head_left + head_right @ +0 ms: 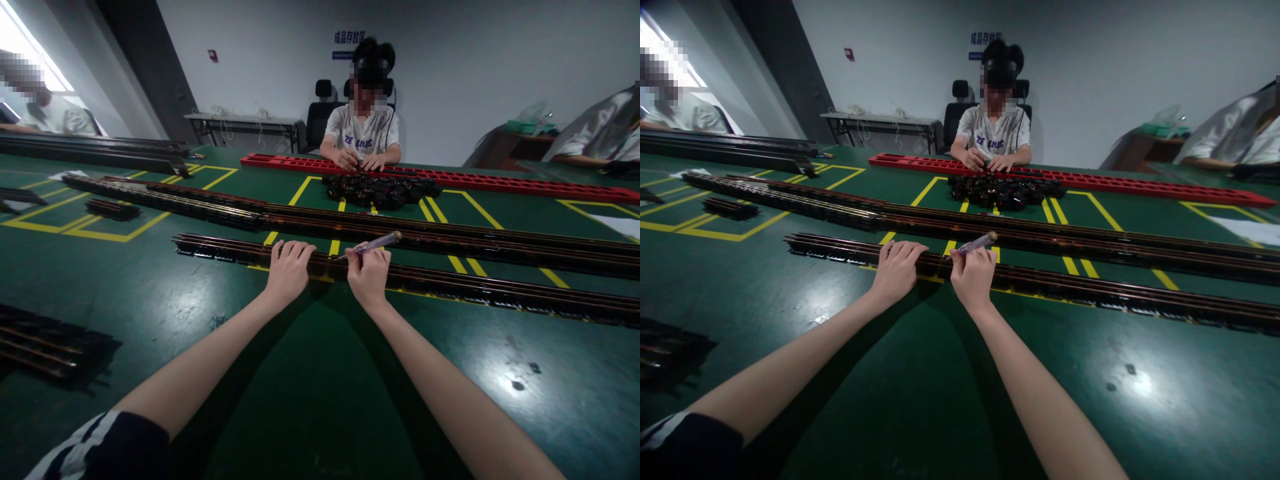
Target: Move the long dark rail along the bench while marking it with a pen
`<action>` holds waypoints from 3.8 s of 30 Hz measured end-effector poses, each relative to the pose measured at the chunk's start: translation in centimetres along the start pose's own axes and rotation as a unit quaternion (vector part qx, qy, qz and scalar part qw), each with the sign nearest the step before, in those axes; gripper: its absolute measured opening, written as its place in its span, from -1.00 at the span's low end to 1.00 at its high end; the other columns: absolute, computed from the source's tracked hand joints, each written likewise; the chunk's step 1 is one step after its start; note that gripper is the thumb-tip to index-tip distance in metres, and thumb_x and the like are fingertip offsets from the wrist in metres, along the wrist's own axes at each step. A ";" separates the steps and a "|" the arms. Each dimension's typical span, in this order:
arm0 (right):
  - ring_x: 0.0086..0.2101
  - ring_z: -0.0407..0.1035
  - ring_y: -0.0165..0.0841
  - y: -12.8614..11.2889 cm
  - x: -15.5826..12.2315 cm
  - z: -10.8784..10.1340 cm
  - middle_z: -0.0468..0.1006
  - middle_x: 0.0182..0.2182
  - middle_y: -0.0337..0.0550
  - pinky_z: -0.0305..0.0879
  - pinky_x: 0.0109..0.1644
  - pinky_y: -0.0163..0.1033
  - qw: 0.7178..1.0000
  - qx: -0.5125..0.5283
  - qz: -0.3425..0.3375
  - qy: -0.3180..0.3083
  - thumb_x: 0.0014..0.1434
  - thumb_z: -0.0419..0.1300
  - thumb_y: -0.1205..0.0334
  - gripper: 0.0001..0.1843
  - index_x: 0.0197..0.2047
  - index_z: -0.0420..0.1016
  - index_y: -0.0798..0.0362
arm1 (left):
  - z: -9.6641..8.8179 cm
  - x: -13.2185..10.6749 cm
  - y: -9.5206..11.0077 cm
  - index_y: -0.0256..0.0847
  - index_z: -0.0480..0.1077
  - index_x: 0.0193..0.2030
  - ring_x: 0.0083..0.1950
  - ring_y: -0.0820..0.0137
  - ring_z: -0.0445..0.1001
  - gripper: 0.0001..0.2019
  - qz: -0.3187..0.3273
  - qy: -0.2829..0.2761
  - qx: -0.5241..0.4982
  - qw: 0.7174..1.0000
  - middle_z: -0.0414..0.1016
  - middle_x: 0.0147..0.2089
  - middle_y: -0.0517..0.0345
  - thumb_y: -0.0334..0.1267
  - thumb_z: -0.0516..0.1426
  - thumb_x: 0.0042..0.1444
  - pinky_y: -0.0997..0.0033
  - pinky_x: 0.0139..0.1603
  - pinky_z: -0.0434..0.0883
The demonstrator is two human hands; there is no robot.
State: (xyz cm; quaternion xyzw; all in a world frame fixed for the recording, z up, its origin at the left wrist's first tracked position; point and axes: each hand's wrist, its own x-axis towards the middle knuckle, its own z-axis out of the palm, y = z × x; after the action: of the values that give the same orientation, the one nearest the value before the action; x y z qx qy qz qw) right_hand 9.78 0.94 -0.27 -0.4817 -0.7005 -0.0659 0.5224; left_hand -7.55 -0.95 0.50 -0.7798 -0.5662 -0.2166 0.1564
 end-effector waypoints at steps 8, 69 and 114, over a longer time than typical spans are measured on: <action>-0.35 0.35 -0.23 0.3 0.0 0.0 0.49 -0.44 -0.07 0.12 -0.17 -0.09 0.999 -0.016 0.024 0.023 0.27 -0.01 0.13 -0.72 -0.42 0.33 0.05 | 0.1 0.0 0.1 -0.22 0.37 0.05 0.11 0.14 0.34 -0.61 -0.004 0.006 0.000 1.000 0.48 0.04 0.01 -0.49 -0.07 0.12 -0.01 0.23 0.11; -0.35 0.34 -0.23 0.3 0.0 0.2 0.49 -0.44 -0.08 0.12 -0.18 -0.10 1.000 0.006 0.023 0.004 0.28 -0.01 0.08 -0.69 -0.43 0.33 0.03 | 0.3 0.2 0.2 -0.18 0.35 0.03 0.08 0.16 0.39 -0.70 0.024 -0.013 -0.027 0.999 0.49 0.01 -0.01 -0.19 0.01 0.21 0.05 0.21 0.14; -0.35 0.36 -0.24 0.1 0.0 0.2 0.51 -0.44 -0.08 0.12 -0.18 -0.11 1.000 0.003 0.021 0.010 0.26 0.01 0.13 -0.72 -0.43 0.34 0.05 | 0.1 0.0 0.1 -0.22 0.35 0.10 0.19 0.17 0.34 -0.59 0.014 -0.004 -0.009 1.000 0.45 0.11 0.00 -0.49 -0.08 0.14 -0.01 0.28 0.10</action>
State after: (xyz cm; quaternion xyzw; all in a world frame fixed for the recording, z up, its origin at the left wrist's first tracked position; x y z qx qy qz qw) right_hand 9.77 1.10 -0.38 -0.4945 -0.6850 -0.0574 0.5320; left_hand -7.46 -0.93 0.44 -0.7898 -0.5539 -0.2167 0.1497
